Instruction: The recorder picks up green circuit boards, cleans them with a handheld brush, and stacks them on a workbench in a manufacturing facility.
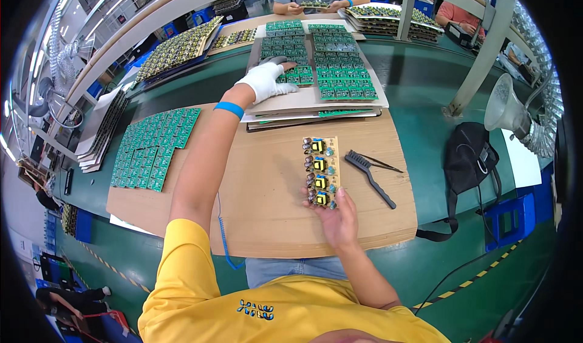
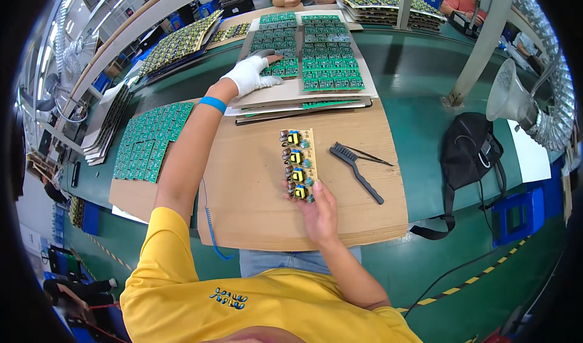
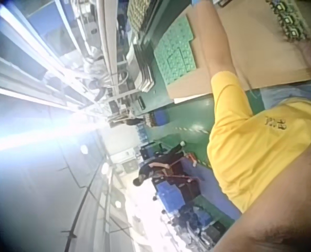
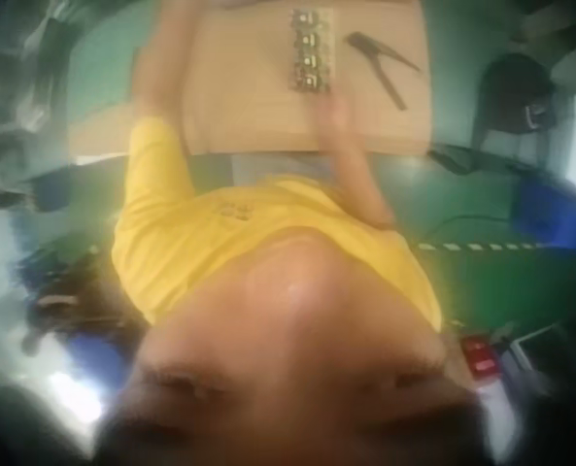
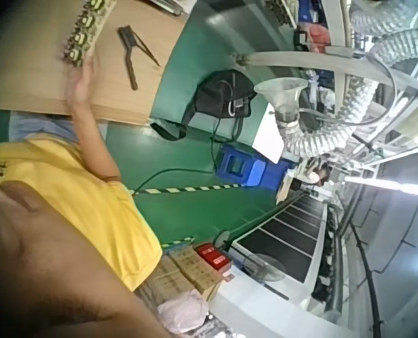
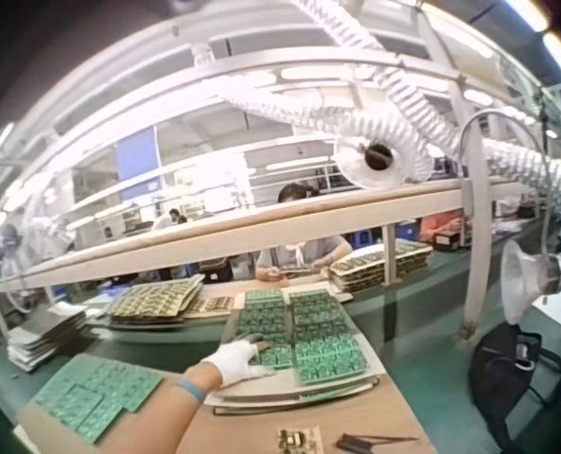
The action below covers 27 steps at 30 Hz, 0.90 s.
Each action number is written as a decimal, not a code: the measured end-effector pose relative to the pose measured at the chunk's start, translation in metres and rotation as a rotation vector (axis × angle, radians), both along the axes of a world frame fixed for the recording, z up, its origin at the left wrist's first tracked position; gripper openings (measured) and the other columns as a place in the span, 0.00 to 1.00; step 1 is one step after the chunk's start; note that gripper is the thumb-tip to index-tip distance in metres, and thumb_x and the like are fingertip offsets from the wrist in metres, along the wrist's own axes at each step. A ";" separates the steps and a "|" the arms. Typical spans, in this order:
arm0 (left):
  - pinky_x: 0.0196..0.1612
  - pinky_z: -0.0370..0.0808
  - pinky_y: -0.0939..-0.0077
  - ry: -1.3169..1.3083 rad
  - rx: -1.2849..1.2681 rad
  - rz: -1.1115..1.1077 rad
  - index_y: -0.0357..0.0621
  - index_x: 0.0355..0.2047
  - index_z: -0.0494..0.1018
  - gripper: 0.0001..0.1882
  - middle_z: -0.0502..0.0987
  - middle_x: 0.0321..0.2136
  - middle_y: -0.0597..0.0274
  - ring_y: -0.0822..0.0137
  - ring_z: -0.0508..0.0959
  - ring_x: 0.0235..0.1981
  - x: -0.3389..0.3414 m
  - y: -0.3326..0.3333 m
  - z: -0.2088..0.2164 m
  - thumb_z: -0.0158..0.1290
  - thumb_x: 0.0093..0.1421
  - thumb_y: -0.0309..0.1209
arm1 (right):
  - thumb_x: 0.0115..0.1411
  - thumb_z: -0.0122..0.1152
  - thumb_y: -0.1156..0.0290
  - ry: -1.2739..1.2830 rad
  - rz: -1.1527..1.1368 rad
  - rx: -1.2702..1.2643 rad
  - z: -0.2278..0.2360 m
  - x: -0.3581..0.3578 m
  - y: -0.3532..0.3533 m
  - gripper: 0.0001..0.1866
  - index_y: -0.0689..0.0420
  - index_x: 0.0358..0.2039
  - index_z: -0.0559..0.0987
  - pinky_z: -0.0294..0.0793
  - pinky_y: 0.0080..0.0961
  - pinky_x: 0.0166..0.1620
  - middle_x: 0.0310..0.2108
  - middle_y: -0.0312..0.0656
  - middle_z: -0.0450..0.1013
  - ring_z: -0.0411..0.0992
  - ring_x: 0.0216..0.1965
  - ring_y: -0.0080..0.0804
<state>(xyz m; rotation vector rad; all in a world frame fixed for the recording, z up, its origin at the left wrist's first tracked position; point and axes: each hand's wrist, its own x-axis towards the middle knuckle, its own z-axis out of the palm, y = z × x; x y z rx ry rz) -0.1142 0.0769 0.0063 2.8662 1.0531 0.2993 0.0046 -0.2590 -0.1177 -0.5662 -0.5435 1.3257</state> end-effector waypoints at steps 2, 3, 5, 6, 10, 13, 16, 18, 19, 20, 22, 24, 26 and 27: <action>0.69 0.63 0.52 0.001 -0.002 0.007 0.55 0.68 0.67 0.39 0.64 0.68 0.47 0.43 0.65 0.67 -0.001 0.002 0.000 0.57 0.61 0.58 | 0.77 0.40 0.56 -0.008 0.006 0.014 0.002 -0.001 0.000 0.27 0.68 0.63 0.67 0.78 0.47 0.55 0.57 0.55 0.74 0.76 0.56 0.51; 0.69 0.63 0.52 0.025 0.075 0.023 0.54 0.68 0.67 0.39 0.64 0.68 0.46 0.43 0.65 0.67 -0.001 0.000 0.000 0.57 0.61 0.58 | 0.77 0.40 0.56 -0.010 0.004 0.013 0.001 -0.002 -0.001 0.27 0.68 0.63 0.67 0.78 0.47 0.55 0.57 0.55 0.74 0.76 0.56 0.51; 0.68 0.64 0.53 0.072 0.231 0.055 0.52 0.67 0.67 0.39 0.65 0.67 0.46 0.43 0.66 0.66 0.000 -0.008 0.004 0.57 0.62 0.58 | 0.75 0.45 0.58 -0.014 0.005 0.028 -0.004 -0.002 0.000 0.27 0.68 0.63 0.68 0.75 0.44 0.59 0.59 0.53 0.72 0.74 0.58 0.47; 0.68 0.64 0.53 0.071 0.234 0.053 0.52 0.67 0.67 0.39 0.65 0.67 0.46 0.43 0.66 0.66 0.000 -0.015 0.007 0.57 0.62 0.58 | 0.74 0.48 0.59 -0.016 0.006 0.036 -0.006 -0.001 0.000 0.27 0.68 0.63 0.68 0.73 0.42 0.62 0.59 0.53 0.71 0.73 0.59 0.45; 0.67 0.66 0.54 -0.247 0.070 -0.269 0.43 0.64 0.69 0.41 0.68 0.64 0.43 0.41 0.69 0.64 -0.001 -0.084 0.044 0.63 0.57 0.54 | 0.67 0.61 0.67 -0.604 -0.262 0.147 -0.013 -0.003 -0.005 0.30 0.67 0.65 0.66 0.65 0.36 0.66 0.63 0.49 0.65 0.67 0.63 0.40; 0.64 0.69 0.54 0.044 -0.295 -0.523 0.39 0.61 0.71 0.43 0.71 0.60 0.40 0.40 0.71 0.62 -0.019 -0.156 0.064 0.69 0.49 0.51 | 0.62 0.66 0.73 -0.659 -0.299 0.207 -0.006 -0.015 -0.006 0.35 0.66 0.67 0.63 0.62 0.35 0.68 0.65 0.48 0.61 0.63 0.65 0.39; 0.58 0.73 0.55 0.460 -0.196 -0.535 0.39 0.59 0.72 0.43 0.73 0.56 0.39 0.41 0.74 0.58 -0.017 -0.201 0.062 0.69 0.48 0.51 | 0.59 0.69 0.76 -0.684 -0.290 0.231 -0.007 -0.022 -0.008 0.41 0.65 0.69 0.59 0.60 0.35 0.68 0.65 0.47 0.59 0.61 0.66 0.39; 0.55 0.74 0.54 0.679 -0.258 -0.436 0.39 0.59 0.72 0.43 0.75 0.53 0.39 0.42 0.75 0.54 -0.005 -0.209 0.053 0.69 0.48 0.51 | 0.57 0.70 0.77 -0.687 -0.268 0.198 -0.011 -0.022 -0.008 0.45 0.64 0.71 0.56 0.59 0.37 0.69 0.65 0.48 0.58 0.61 0.66 0.40; 0.53 0.74 0.54 0.789 -0.288 -0.386 0.38 0.59 0.72 0.43 0.76 0.51 0.40 0.42 0.76 0.52 -0.002 -0.210 0.050 0.69 0.48 0.51 | 0.57 0.70 0.77 -0.688 -0.272 0.198 -0.011 -0.021 -0.007 0.45 0.64 0.71 0.56 0.59 0.37 0.69 0.65 0.48 0.58 0.61 0.66 0.40; 0.53 0.74 0.54 0.790 -0.284 -0.387 0.38 0.59 0.72 0.43 0.76 0.51 0.40 0.42 0.76 0.52 -0.005 -0.205 0.047 0.69 0.48 0.51 | 0.58 0.70 0.77 -0.719 -0.309 0.177 -0.008 -0.020 -0.005 0.45 0.64 0.71 0.55 0.60 0.37 0.68 0.66 0.48 0.58 0.61 0.66 0.41; 0.52 0.75 0.53 0.518 -0.177 -0.424 0.38 0.60 0.71 0.42 0.77 0.48 0.41 0.42 0.77 0.49 -0.021 -0.176 0.038 0.68 0.50 0.50 | 0.59 0.69 0.76 -0.780 -0.385 0.134 -0.004 -0.019 -0.004 0.44 0.63 0.71 0.54 0.62 0.37 0.67 0.66 0.50 0.59 0.62 0.65 0.41; 0.51 0.75 0.53 0.385 -0.116 -0.437 0.38 0.60 0.71 0.42 0.77 0.47 0.42 0.42 0.78 0.47 -0.031 -0.149 0.033 0.67 0.50 0.50 | 0.59 0.69 0.76 -0.758 -0.394 0.124 -0.010 -0.020 0.000 0.43 0.64 0.70 0.56 0.64 0.36 0.66 0.65 0.50 0.60 0.63 0.64 0.41; 0.52 0.74 0.53 0.151 0.064 -0.241 0.39 0.56 0.75 0.37 0.77 0.49 0.45 0.43 0.77 0.52 -0.029 -0.124 0.026 0.64 0.54 0.54 | 0.60 0.70 0.76 -0.727 -0.414 0.081 -0.018 -0.019 0.003 0.41 0.64 0.69 0.58 0.69 0.34 0.62 0.65 0.52 0.61 0.65 0.63 0.41; 0.52 0.74 0.53 0.155 0.070 -0.235 0.39 0.56 0.75 0.37 0.77 0.49 0.45 0.43 0.77 0.52 -0.030 -0.117 0.026 0.64 0.54 0.54 | 0.60 0.70 0.76 -0.722 -0.411 0.089 -0.016 -0.021 0.003 0.41 0.64 0.69 0.58 0.69 0.34 0.62 0.65 0.52 0.61 0.65 0.63 0.41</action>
